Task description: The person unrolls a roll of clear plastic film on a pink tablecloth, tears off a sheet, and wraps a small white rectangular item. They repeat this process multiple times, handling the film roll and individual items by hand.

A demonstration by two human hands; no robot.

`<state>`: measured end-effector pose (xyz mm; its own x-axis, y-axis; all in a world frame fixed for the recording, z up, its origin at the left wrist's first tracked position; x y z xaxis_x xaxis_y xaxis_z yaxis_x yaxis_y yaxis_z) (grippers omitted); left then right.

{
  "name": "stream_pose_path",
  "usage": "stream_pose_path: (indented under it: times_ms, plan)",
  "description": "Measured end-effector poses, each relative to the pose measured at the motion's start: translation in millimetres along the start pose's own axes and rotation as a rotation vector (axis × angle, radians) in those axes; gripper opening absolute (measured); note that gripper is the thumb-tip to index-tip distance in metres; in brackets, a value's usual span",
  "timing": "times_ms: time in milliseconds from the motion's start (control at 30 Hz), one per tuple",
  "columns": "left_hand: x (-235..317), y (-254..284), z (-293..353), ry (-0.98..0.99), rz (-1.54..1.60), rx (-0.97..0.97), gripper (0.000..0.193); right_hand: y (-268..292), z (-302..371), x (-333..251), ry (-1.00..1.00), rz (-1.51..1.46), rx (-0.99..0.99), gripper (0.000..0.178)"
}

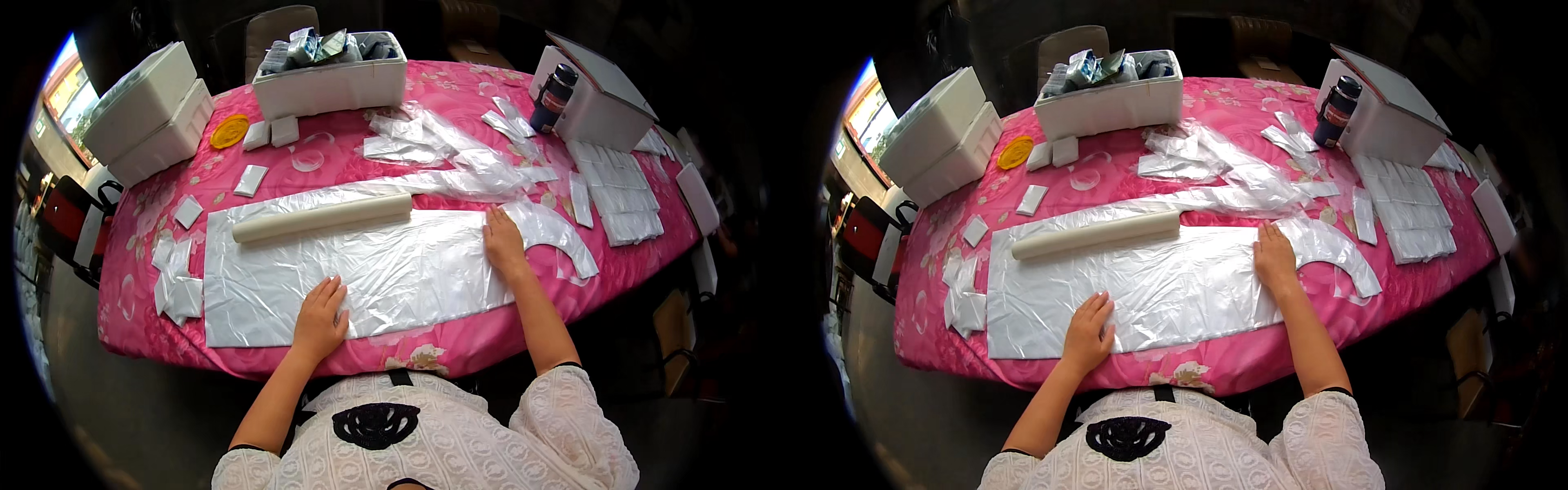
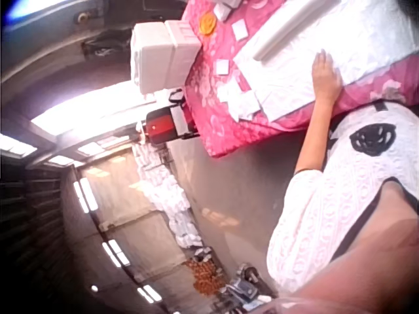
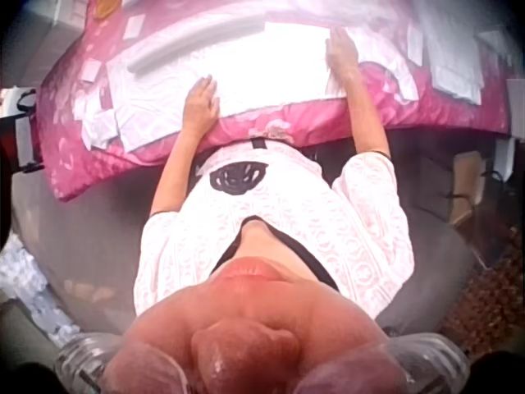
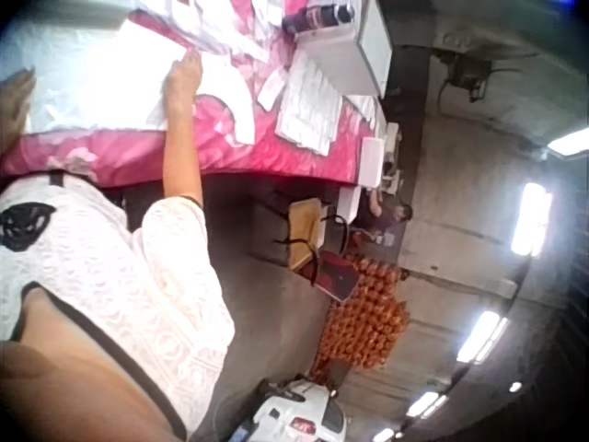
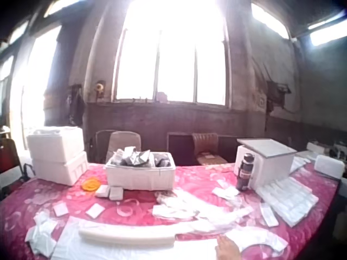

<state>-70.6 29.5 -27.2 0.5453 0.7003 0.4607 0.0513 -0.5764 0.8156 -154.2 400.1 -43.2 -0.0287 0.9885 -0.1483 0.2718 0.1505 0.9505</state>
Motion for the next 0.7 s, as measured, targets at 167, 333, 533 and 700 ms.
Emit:
stream_pose_path:
  times_ms: [167,333,533,700]
  plan:
    - [1.3,1.1,-1.0,-0.002,0.0,-0.024,0.042,7.8,5.9,45.8,-0.114,0.055,0.083,0.038]
    - [-3.5,11.1,-28.1,-0.107,0.026,-0.087,0.046,6.7,28.2,70.3,-0.21,0.055,0.217,0.031]
    - [-16.7,12.7,-111.2,-0.174,-0.129,0.061,0.053,18.8,38.8,80.5,-0.202,0.11,0.299,0.019]
    - [-54.6,-18.0,-142.0,0.001,-0.226,-0.021,0.054,30.7,31.0,69.3,-0.183,0.18,0.271,0.004]
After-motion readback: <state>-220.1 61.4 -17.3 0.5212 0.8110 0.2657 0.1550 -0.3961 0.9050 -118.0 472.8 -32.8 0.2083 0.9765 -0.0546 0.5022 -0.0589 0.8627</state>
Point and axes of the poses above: each hand's wrist, its own z-axis away from the middle knuckle, its own y-axis out of the back of the hand, x = y × z, the point moved 4 cm from there along -z, towards the middle knuckle, and after that the axes turned 3 degrees about z, right-handed, at the moved point
